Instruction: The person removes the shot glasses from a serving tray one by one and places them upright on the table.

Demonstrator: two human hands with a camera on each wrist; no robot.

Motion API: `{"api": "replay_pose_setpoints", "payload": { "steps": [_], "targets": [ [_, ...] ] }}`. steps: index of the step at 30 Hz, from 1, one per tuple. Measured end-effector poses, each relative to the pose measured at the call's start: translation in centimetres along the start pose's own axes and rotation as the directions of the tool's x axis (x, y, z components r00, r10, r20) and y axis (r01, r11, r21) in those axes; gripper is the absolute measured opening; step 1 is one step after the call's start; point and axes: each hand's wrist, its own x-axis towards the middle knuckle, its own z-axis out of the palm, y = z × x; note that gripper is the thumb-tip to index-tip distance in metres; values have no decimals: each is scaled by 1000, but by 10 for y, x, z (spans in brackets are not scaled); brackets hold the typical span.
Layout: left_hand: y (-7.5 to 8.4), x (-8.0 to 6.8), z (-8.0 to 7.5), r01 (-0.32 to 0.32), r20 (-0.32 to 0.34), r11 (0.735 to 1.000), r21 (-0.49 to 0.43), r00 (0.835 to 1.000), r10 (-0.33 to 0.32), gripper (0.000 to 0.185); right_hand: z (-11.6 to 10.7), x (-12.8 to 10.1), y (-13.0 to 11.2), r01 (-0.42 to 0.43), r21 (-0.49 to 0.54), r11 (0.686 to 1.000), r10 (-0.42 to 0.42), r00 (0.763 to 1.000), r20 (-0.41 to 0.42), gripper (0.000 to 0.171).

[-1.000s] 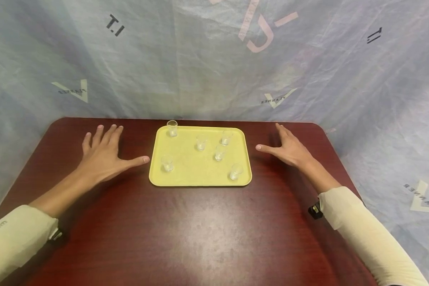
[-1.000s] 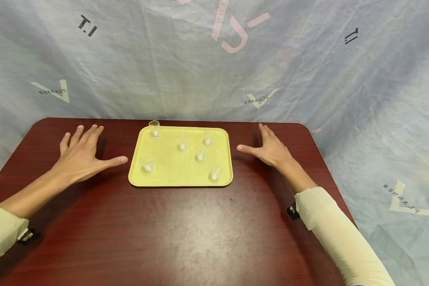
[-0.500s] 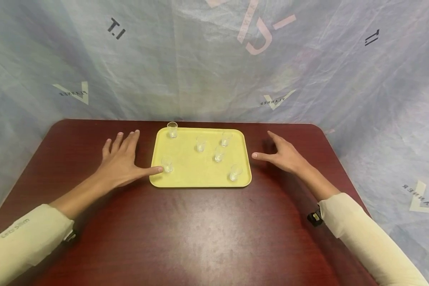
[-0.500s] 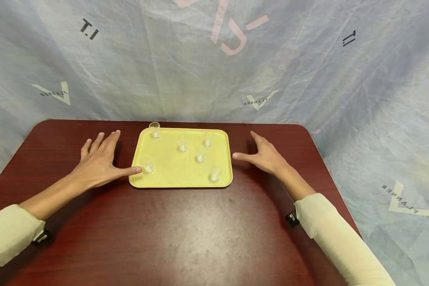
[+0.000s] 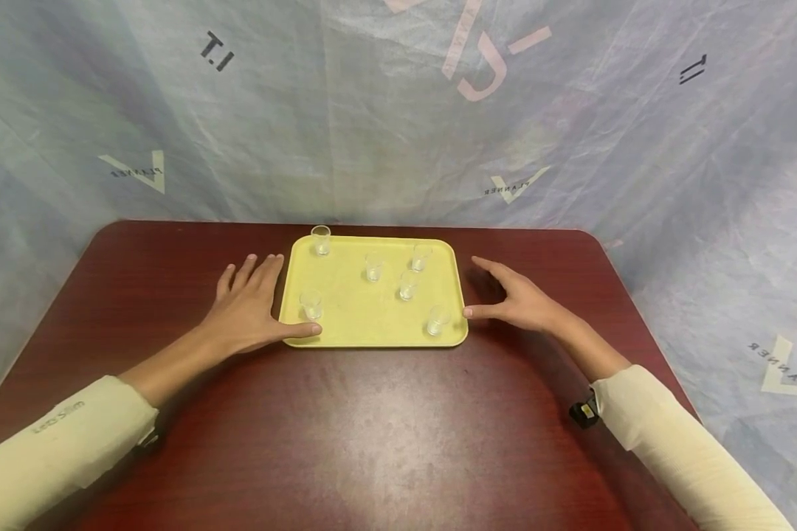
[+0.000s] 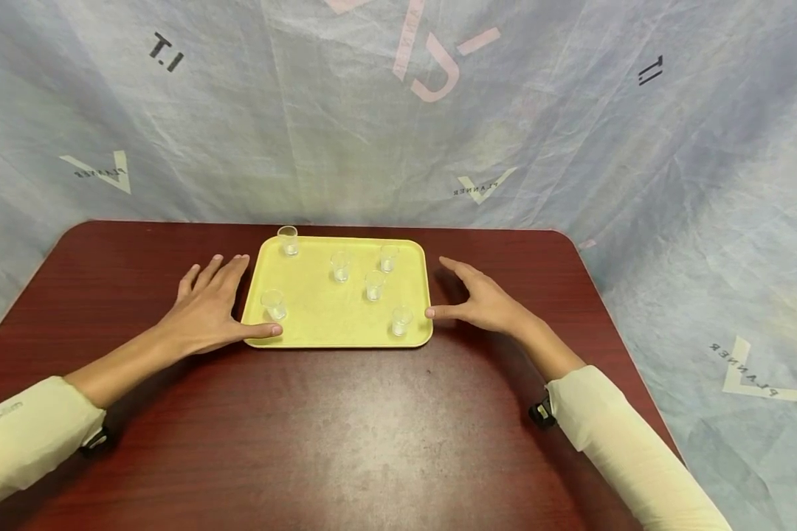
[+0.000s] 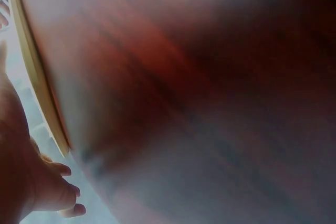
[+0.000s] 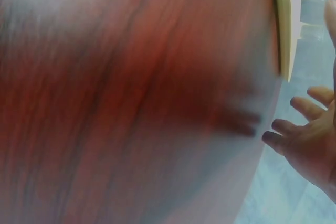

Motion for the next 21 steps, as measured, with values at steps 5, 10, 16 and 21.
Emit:
{"api": "replay_pose_setpoints", "payload": {
  "steps": [5,10,16,21],
  "targets": [
    [2,1,5,-23,-1,1000,11,1000,23,156,4,-2,-5,20,46,999,-19,1000,-12,116],
    [4,2,8,-35,3,999,15,999,35,154,8,-3,-13,46,136,990,-41,999,-35,112],
    [7,3,11,-33,31,999,26,999,32,153,13,0,-18,107,220,970,-95,994,-61,101],
    [8,4,13,-32,55,999,40,998,30,150,18,2,-22,148,281,948,-140,989,-49,86]
  ]
}}
